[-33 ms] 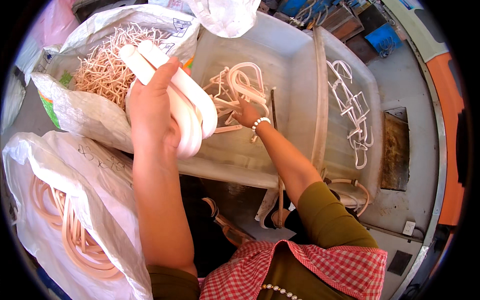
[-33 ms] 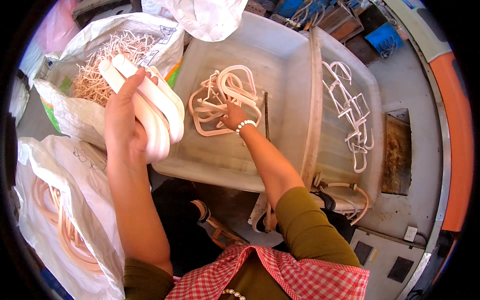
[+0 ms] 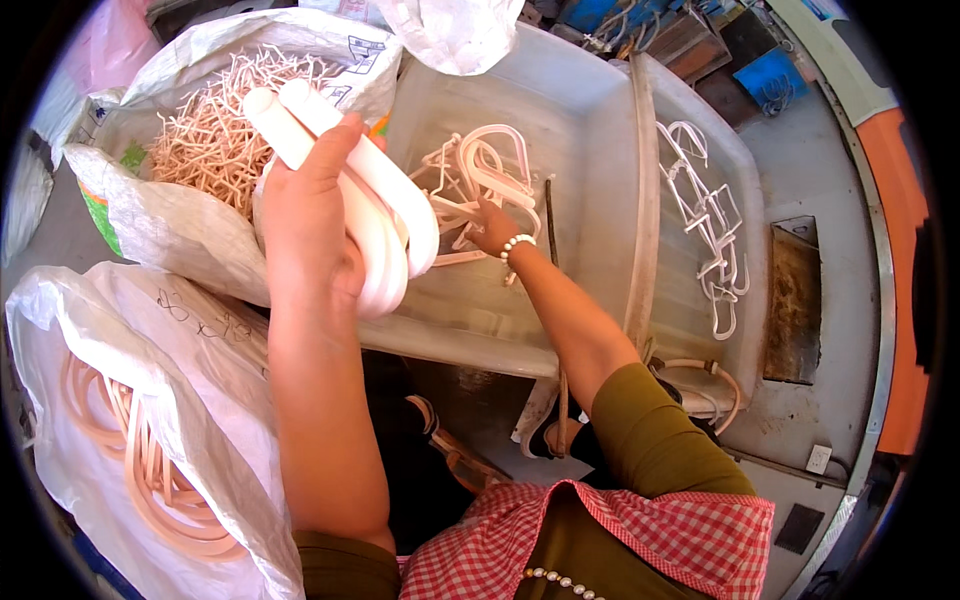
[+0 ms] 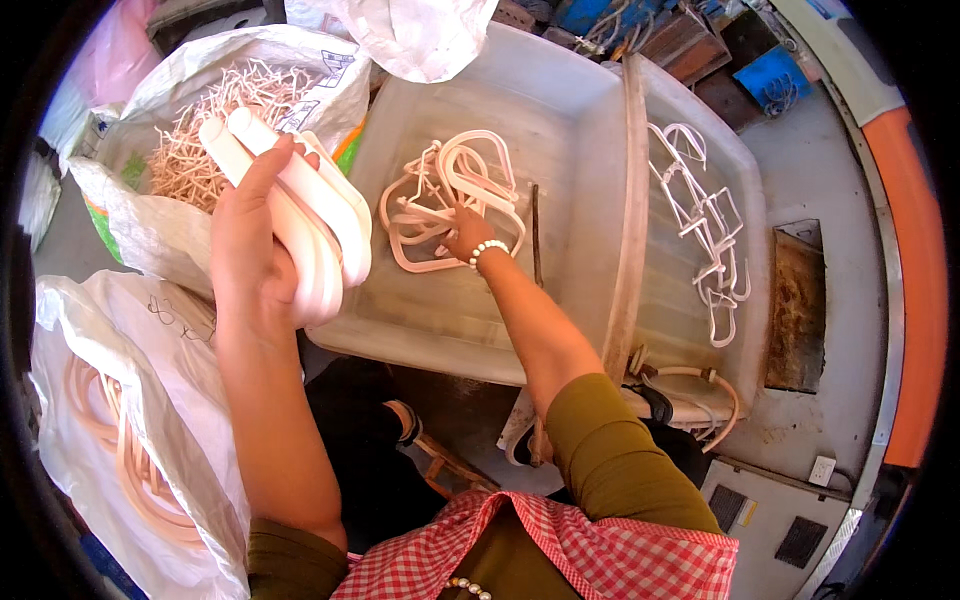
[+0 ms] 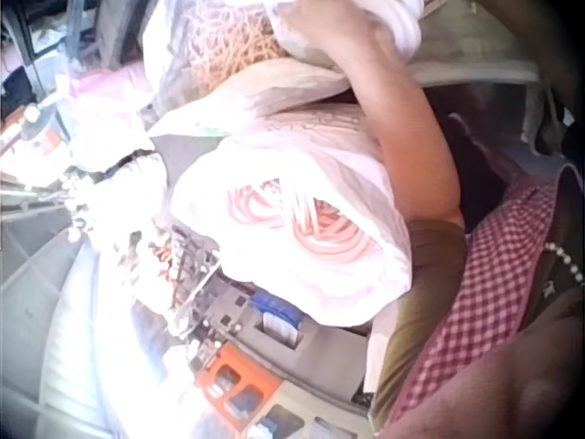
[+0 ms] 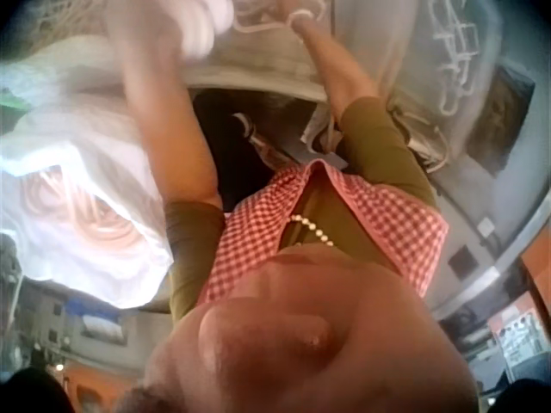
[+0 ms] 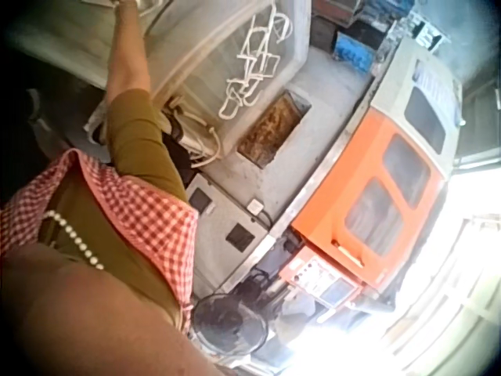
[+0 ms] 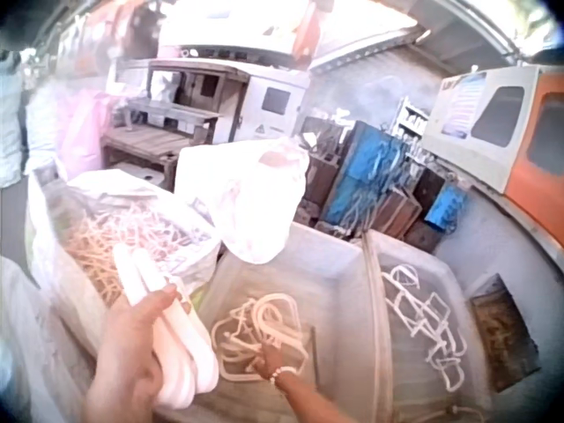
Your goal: The person assembles plastic hangers by hand in a factory setting. They pick up individual hanger components from a bin, interlock the parts to form a complete hanger, and place the finished items into a large white sack.
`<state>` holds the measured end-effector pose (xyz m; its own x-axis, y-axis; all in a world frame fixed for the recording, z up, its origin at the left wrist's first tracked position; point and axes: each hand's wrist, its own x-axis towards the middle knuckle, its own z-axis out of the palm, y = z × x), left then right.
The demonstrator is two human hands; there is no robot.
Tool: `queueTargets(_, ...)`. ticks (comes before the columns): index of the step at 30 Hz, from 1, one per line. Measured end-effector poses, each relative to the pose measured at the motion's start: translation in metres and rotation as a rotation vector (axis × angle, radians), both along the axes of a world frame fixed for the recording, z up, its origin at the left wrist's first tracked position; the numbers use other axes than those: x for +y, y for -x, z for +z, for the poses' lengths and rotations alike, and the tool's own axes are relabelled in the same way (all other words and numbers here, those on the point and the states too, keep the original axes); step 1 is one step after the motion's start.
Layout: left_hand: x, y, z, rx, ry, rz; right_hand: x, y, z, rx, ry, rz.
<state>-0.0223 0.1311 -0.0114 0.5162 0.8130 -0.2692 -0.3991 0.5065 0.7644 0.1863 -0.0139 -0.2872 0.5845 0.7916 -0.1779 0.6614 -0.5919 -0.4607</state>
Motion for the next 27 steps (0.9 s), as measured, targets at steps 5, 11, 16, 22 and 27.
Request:
queueTargets(5, -0.004, -0.008, 0.001, -0.025, -0.037, -0.019, -0.018, 0.035, 0.007, 0.028, 0.079, -0.003)
queueTargets(11, -0.009, -0.007, 0.001, 0.006, 0.017, -0.073, -0.073, 0.069, 0.027, 0.224, -0.019, -0.038)
queueTargets(16, -0.009, 0.002, -0.003, -0.021, -0.028, -0.129, -0.096, 0.064, 0.122, 0.677, -0.323, -0.303)
queueTargets(22, -0.020, 0.000, -0.008, 0.008, -0.019, -0.235, -0.103, 0.069, 0.250, 0.944, -0.820, -0.505)
queueTargets(27, -0.043, -0.004, -0.013, -0.041, 0.036, -0.429, -0.106, 0.104, 0.296, 0.784, -1.010, -0.399)
